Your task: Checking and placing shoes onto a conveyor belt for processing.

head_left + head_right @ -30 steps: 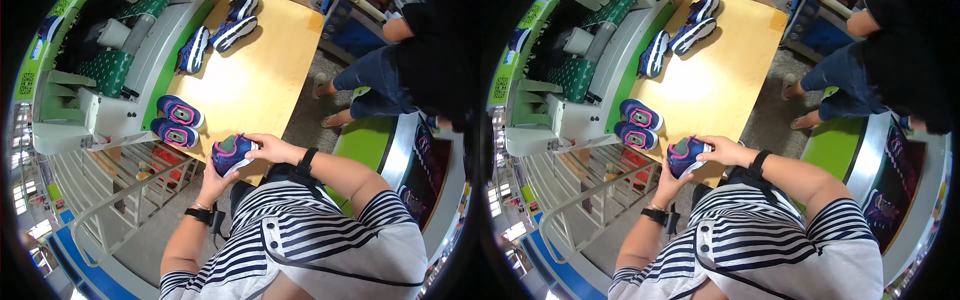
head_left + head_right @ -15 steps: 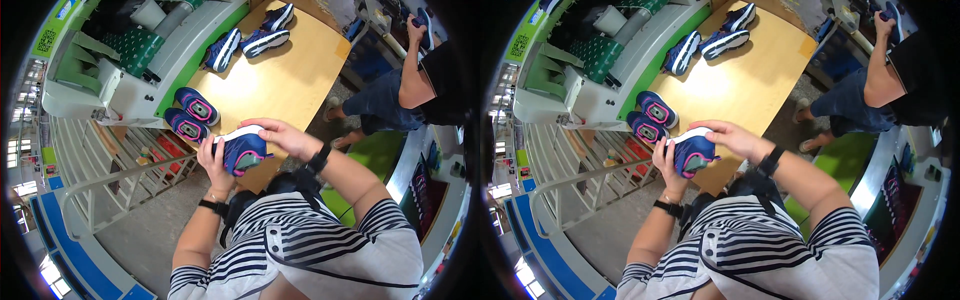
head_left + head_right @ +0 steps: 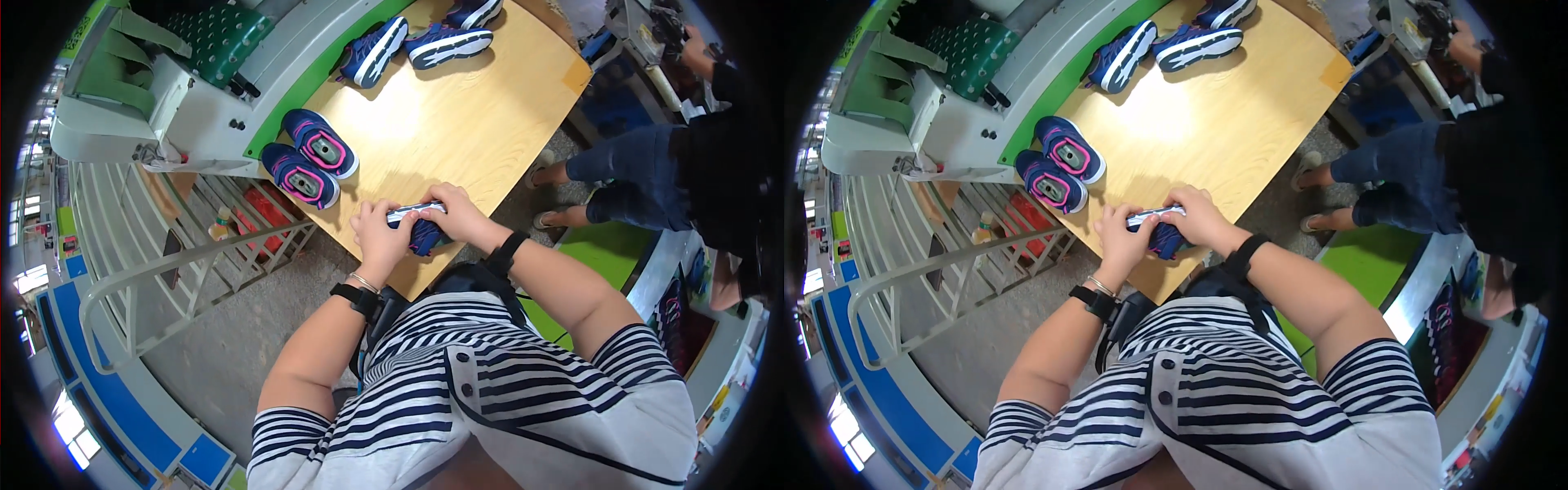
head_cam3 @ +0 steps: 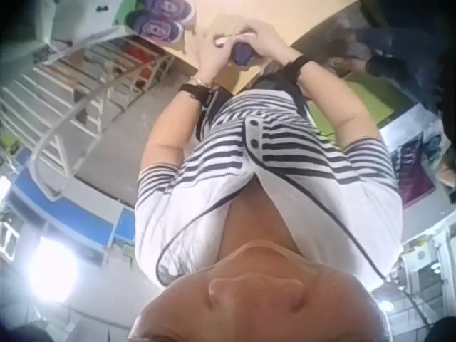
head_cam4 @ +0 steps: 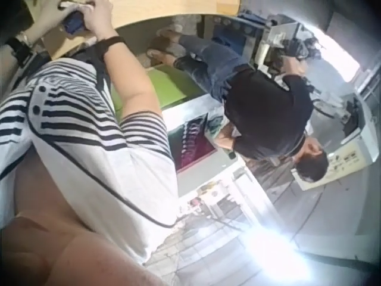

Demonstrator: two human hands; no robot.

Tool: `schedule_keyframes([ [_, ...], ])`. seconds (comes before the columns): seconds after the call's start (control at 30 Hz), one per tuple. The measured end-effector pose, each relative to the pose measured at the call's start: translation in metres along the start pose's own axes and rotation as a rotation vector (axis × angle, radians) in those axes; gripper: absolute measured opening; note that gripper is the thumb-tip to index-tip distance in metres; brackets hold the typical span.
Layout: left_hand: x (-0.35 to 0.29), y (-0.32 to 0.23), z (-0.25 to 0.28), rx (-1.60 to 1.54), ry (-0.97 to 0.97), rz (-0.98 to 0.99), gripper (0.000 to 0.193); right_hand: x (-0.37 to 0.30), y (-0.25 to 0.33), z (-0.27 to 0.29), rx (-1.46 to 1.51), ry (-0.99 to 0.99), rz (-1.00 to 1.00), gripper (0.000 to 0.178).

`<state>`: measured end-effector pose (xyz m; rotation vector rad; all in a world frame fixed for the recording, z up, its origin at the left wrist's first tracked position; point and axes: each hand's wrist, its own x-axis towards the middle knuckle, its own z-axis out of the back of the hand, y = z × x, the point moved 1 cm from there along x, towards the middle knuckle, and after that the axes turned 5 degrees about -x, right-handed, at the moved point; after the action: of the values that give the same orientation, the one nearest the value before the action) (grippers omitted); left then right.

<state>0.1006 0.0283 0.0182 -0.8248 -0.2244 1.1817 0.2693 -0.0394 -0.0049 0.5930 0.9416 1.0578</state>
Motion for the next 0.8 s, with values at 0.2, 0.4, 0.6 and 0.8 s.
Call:
schedule_keyframes([
  [0.2,0.022,0.042,0.012,-0.175,0.159,-0.212,0.03,0.024,-0.016,0.012,0.054,0.195,0.145,0.028],
  [0.4,0.024,0.054,0.015,-0.423,0.175,-0.248,0.026,0.009,-0.007,0.028,0.42,0.399,-0.127,0.034],
  [0.6,0.024,0.111,0.029,-0.745,0.444,0.033,0.035,0.021,-0.043,0.005,0.119,0.258,0.417,0.034],
  [0.8,0.025,0.073,0.045,-0.702,0.419,0.213,0.035,0.012,-0.026,0.017,-0.134,0.111,0.286,0.037],
])
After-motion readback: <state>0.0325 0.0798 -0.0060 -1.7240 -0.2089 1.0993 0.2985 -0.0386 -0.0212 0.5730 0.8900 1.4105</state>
